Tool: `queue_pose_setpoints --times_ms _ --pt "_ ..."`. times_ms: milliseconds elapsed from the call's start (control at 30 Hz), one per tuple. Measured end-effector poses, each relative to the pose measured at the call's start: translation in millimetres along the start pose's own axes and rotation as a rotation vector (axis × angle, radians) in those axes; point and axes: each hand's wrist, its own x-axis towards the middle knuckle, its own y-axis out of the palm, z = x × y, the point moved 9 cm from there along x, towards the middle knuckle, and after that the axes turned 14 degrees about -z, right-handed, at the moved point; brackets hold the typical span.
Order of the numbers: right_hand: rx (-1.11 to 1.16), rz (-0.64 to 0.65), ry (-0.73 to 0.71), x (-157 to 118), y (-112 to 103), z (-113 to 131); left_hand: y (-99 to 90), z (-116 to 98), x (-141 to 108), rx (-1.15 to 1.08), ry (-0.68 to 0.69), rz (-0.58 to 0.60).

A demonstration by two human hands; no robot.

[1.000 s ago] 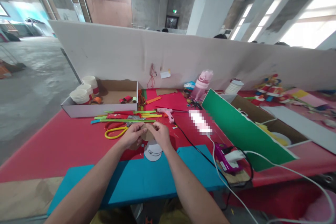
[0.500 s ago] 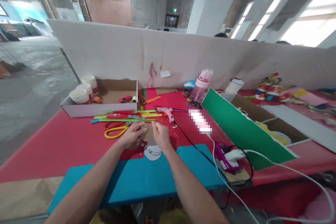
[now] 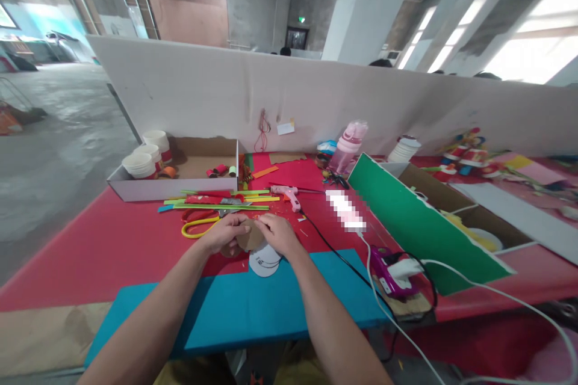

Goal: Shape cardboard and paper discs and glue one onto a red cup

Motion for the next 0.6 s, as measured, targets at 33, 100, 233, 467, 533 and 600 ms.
queue_pose_setpoints --times_ms 33,100,233,467,533,600 --pt "-0.054 0.0 -0.02 -0.3 0.3 0.7 0.0 2.3 0.1 0.003 -0.017 0.005" --pt "-0.172 -0.032 -0.027 -0.3 -0.3 0.7 2.4 4.1 0.6 -0.022 -0.035 0.012" --pt "-0.364 -0.112 0.085 0.0 -1.0 -4.5 10.1 0.7 1.7 -0.113 -0.044 -0.012" --pt "-0.213 -0.411 0.37 -4.8 -24.9 -40.3 12.6 -7.0 2.4 -0.268 -0.009 -0.046" --pt "-0.027 -0.471 0.437 -7.1 -29.9 -54.4 8.7 -8.2 3.5 -0.296 0.021 -0.058" --pt "0.202 -0.433 0.487 -6.7 -23.5 -62.9 2.3 -11.2 4.7 -0.298 0.07 -0.096"
